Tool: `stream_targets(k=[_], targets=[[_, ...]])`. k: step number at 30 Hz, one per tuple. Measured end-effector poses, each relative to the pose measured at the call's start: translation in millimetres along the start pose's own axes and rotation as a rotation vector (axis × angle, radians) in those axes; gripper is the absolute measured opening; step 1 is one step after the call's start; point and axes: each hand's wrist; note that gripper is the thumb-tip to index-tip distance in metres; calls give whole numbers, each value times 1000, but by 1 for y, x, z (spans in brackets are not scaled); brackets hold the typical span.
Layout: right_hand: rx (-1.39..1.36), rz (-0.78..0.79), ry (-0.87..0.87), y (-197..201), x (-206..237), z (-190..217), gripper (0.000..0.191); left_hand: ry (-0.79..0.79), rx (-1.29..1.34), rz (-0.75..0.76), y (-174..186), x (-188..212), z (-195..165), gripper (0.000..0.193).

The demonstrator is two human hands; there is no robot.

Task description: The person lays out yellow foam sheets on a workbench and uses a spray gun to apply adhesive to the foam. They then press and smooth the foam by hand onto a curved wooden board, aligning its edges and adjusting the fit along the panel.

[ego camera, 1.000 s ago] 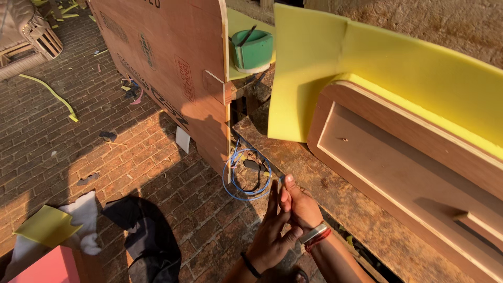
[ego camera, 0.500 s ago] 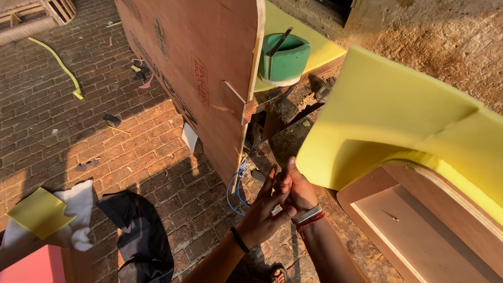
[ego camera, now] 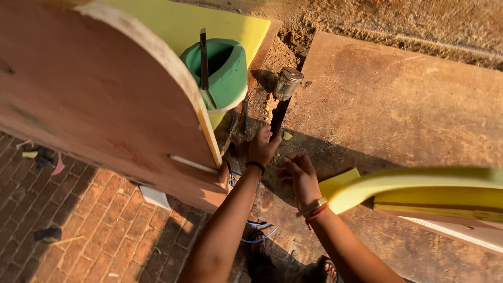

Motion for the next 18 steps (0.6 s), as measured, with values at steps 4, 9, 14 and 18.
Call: stream_targets(k=[4, 9, 14, 18], targets=[[-135, -287, 161, -29, -65, -13, 14, 224, -189, 80, -44, -89, 0, 93], [-221, -416, 239, -33, -85, -22, 15, 226, -396, 79, -85, -165, 7, 123], [-166, -479, 166, -17, -75, -50, 17, 107, -357, 29, -114, -224, 25, 139], [-132, -442, 153, -4, -77, -72, 16, 212, -255, 70, -105, -261, 30, 148]])
Point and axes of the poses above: each hand's wrist, its own x-axis away from the middle knuckle, its own y-axis out of the back of the hand, z = x × y, and after that the axes turned 4 degrees about -z, right-handed
